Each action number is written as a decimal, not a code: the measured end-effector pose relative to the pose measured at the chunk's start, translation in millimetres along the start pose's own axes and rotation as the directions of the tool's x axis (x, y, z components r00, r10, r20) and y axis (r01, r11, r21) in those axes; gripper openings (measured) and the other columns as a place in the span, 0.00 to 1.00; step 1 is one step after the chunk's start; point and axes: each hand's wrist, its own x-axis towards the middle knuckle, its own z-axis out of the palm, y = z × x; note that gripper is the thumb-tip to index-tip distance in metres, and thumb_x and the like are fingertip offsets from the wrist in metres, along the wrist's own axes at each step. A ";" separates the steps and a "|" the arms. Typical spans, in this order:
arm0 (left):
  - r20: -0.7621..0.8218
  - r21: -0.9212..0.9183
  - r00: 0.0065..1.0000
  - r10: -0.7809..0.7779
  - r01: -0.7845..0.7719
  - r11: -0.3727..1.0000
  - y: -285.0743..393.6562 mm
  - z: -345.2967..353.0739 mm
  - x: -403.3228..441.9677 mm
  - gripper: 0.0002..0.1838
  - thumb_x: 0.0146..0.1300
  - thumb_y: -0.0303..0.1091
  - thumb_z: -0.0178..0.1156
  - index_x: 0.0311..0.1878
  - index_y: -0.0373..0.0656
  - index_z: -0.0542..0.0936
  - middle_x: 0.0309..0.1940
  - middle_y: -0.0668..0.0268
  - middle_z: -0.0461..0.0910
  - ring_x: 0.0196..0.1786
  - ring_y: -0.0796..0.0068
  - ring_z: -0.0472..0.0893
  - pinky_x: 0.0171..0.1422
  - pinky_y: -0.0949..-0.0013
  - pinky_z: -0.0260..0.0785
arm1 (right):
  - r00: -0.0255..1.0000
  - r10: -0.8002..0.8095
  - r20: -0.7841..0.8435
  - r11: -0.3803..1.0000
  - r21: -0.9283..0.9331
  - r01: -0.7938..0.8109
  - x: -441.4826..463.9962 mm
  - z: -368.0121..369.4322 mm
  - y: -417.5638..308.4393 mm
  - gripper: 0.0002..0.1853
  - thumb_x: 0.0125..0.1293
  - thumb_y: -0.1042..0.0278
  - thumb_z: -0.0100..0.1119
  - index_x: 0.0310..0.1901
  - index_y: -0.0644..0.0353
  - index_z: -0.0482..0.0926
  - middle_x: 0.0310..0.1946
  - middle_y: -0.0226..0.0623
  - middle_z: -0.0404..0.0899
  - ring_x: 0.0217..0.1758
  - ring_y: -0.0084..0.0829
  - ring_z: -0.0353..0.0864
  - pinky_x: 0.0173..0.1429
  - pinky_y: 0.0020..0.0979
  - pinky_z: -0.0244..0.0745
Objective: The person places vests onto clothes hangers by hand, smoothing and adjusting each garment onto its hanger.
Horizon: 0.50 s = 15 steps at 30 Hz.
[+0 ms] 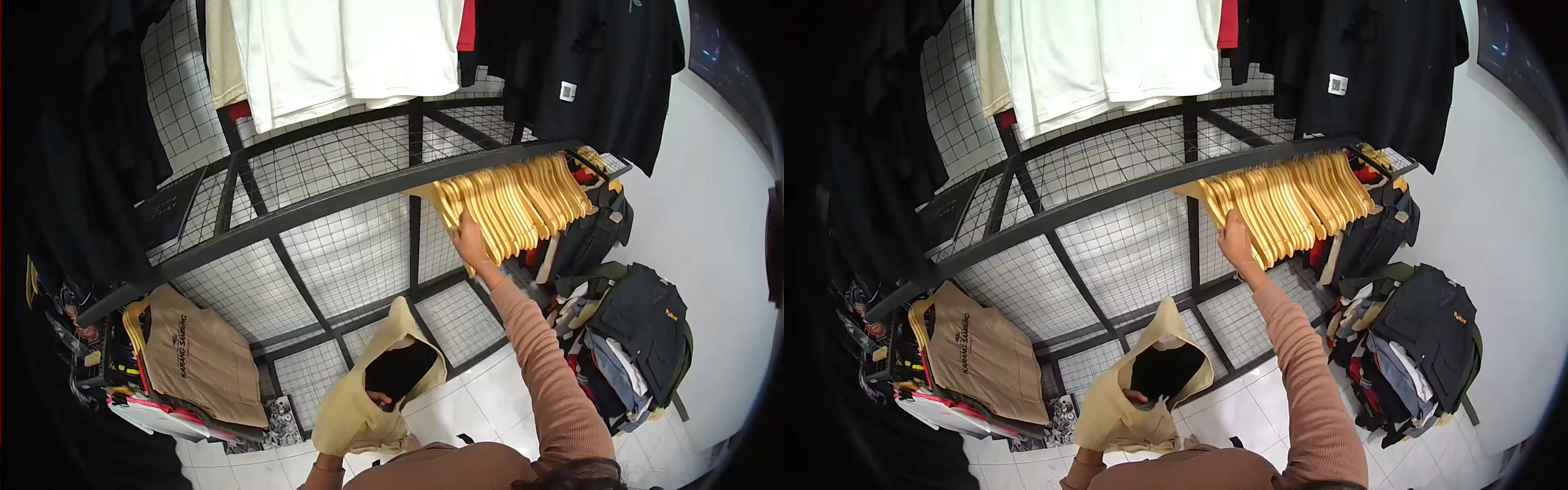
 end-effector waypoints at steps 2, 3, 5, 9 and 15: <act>-0.031 -0.002 0.999 0.027 -0.027 1.000 4.8 2.8 5.0 0.15 0.61 0.33 0.57 0.49 0.37 0.74 0.38 0.64 0.78 0.40 0.76 0.77 0.50 0.72 0.69 | 0.999 0.040 0.007 0.999 0.012 -0.040 -14.7 -18.5 -1.7 0.12 0.53 0.75 0.59 0.38 0.67 0.68 0.28 0.60 0.75 0.37 0.57 0.76 0.38 0.47 0.70; -0.029 0.003 0.999 0.017 -0.017 1.000 8.6 3.8 6.4 0.15 0.61 0.33 0.57 0.49 0.37 0.74 0.38 0.64 0.78 0.40 0.76 0.77 0.50 0.72 0.69 | 0.997 0.075 0.019 0.997 0.021 -0.076 -27.4 -33.4 -2.2 0.12 0.53 0.74 0.60 0.38 0.66 0.70 0.28 0.59 0.75 0.35 0.58 0.75 0.38 0.46 0.70; -0.101 -0.180 0.988 -0.113 0.093 0.979 16.8 7.7 10.9 0.15 0.61 0.33 0.57 0.50 0.39 0.74 0.39 0.65 0.77 0.39 0.74 0.77 0.50 0.72 0.70 | 0.999 0.047 0.000 0.998 0.030 -0.047 -59.1 -55.6 19.1 0.13 0.54 0.69 0.62 0.37 0.67 0.73 0.25 0.57 0.74 0.31 0.54 0.76 0.36 0.43 0.70; 0.027 -0.445 0.981 -0.194 0.186 0.876 -4.3 -3.0 21.8 0.25 0.63 0.33 0.53 0.62 0.36 0.65 0.57 0.59 0.70 0.54 0.69 0.73 0.63 0.69 0.62 | 0.969 0.214 0.121 0.968 0.105 -0.227 -128.0 -160.7 10.6 0.16 0.57 0.59 0.64 0.30 0.68 0.77 0.16 0.38 0.70 0.21 0.25 0.71 0.27 0.30 0.65; 0.013 0.325 0.999 0.038 -0.040 0.945 -25.1 11.9 25.9 0.27 0.61 0.31 0.55 0.64 0.37 0.64 0.59 0.59 0.69 0.61 0.68 0.68 0.66 0.68 0.58 | 0.917 0.311 0.247 0.937 0.078 -0.339 -212.1 -348.8 -33.1 0.17 0.57 0.59 0.64 0.25 0.67 0.74 0.14 0.32 0.63 0.19 0.19 0.61 0.23 0.26 0.56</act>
